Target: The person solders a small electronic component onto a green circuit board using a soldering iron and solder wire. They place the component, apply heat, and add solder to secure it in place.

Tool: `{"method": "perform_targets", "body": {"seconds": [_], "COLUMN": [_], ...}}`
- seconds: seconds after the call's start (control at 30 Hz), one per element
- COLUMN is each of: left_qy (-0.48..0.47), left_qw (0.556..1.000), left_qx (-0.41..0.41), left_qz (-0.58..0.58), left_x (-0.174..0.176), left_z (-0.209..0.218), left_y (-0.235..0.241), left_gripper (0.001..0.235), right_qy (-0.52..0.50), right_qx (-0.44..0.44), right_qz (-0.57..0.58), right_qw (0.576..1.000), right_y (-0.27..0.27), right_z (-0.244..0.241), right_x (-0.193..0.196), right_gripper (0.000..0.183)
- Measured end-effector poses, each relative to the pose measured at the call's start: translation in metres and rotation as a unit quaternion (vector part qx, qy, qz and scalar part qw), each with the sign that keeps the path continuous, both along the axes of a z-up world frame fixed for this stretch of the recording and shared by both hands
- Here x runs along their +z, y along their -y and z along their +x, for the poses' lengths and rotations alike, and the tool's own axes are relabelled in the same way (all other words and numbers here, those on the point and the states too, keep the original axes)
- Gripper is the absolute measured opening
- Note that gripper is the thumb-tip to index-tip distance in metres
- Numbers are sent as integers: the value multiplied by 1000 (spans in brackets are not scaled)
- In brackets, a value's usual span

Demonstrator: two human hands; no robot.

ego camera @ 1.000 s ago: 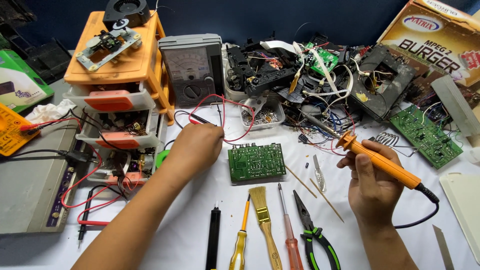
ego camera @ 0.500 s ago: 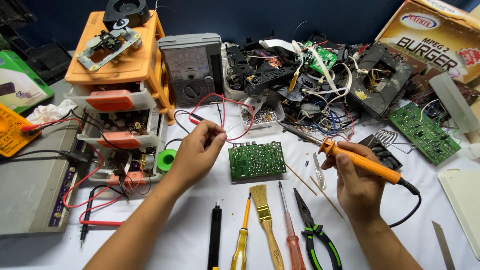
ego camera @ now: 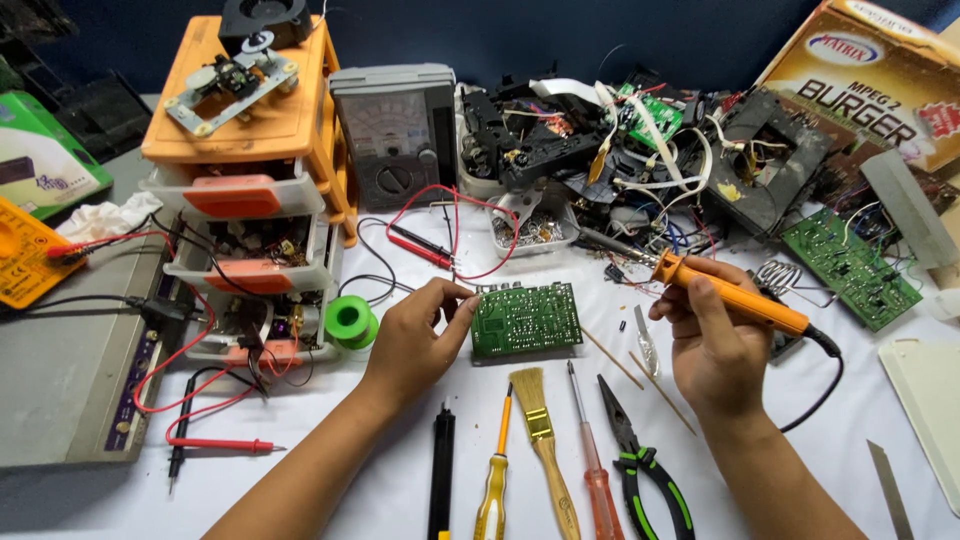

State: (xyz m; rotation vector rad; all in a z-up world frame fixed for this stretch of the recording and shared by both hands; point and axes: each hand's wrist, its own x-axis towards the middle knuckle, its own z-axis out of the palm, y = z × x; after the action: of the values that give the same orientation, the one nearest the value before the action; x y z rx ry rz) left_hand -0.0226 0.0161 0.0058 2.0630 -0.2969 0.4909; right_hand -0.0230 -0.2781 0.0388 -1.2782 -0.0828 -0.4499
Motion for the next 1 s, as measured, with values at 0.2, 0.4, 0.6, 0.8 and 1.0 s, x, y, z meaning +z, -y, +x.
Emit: {"method": "perform_targets", "body": {"seconds": [0.2, 0.4, 0.6, 0.8, 1.0], "left_qy": [18, 46, 66, 95, 104], "left_qw": [999, 999, 997, 994, 993], "left_qx": [29, 22, 26, 6, 14], "left_qz": [8, 16, 29, 44, 63], "left_x": [-26, -26, -20, -6, -6], "left_z": [6, 6, 5, 3, 2], "left_y": [-5, -4, -5, -2, -3], "left_gripper": [14, 12, 11, 7, 13], "right_qy": [-29, -24, -22, -37, -38], "right_qx": [-3, -4, 6, 24, 37], "right_qz": [6, -29, -78, -94, -105], "right_qw": [1000, 999, 997, 995, 993], "right_y": [0, 7, 10, 9, 15], "right_z": [-2, -5, -7, -9, -5], "right_x": [-18, -30, -36, -43, -48], "right_gripper": [27, 26, 26, 26, 26]}}
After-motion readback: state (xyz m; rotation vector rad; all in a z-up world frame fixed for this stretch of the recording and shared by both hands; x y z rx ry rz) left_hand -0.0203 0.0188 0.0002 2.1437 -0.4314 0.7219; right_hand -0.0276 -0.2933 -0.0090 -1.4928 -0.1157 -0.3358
